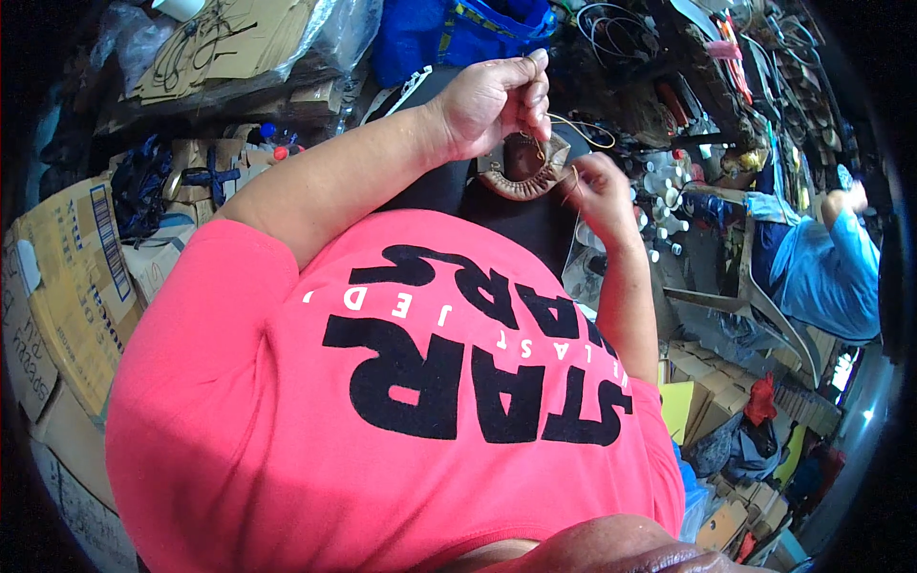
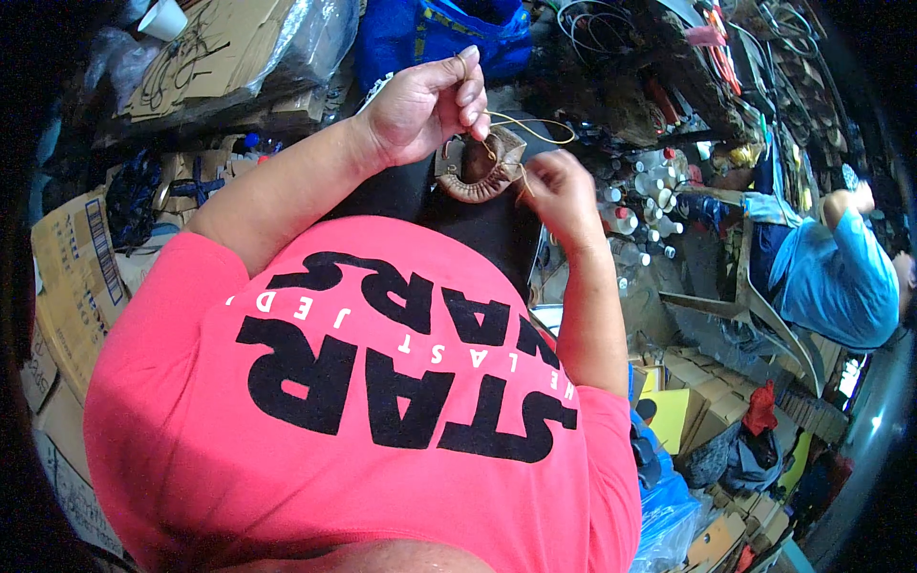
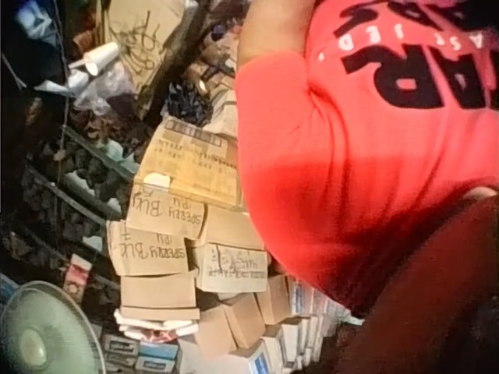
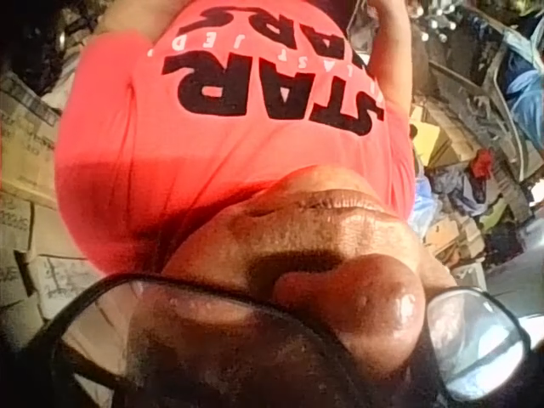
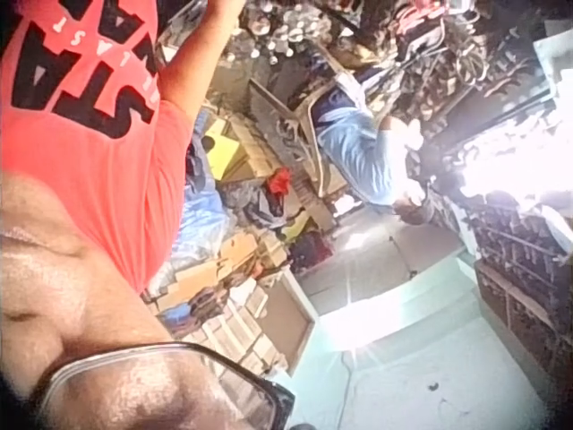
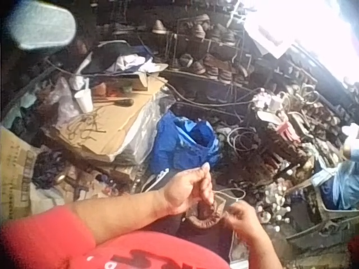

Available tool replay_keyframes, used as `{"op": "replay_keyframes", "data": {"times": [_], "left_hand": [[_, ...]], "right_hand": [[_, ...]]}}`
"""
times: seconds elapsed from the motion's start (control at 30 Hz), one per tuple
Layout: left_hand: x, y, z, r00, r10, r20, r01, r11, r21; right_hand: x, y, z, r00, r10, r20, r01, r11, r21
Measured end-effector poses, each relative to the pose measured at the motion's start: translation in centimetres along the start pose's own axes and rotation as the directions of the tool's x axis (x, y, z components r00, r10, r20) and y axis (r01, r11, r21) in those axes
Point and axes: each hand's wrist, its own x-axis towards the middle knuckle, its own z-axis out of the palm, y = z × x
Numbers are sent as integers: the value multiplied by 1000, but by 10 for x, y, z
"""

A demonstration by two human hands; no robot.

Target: Stitching a circular leather shoe component by hand using a needle and thread.

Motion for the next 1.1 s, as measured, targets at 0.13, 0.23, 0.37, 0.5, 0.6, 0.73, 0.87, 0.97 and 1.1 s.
{"op": "replay_keyframes", "data": {"times": [0.13,0.23,0.37,0.5,0.6,0.73,0.87,0.97,1.1], "left_hand": [[1,-2,4,998,-32,-57,30,999,-41],[1,-4,-4,991,-69,-114,63,996,-57],[1,13,-16,952,-145,-271,140,989,-37],[-3,24,-37,967,-99,-237,141,976,168],[-26,86,-65,948,-46,-315,313,324,893],[-62,116,-79,949,315,-25,0,80,997],[-55,71,-49,986,168,22,-17,-31,999],[-44,7,-19,946,-132,298,-318,-183,930],[-31,-28,-16,916,-263,303,-376,-297,878]], "right_hand": [[13,28,2,849,479,-225,118,243,963],[4,2,12,938,341,58,90,-403,911],[-26,21,-6,952,293,85,5,-294,956],[-38,24,-17,931,340,134,-92,-138,986],[-70,62,-41,892,409,192,-332,306,892],[-87,84,-92,814,564,135,-580,790,198],[-7,-9,-73,979,201,31,-200,926,321],[41,-58,-40,946,161,281,-170,985,8],[59,-51,-20,870,228,437,-36,914,-404]]}}
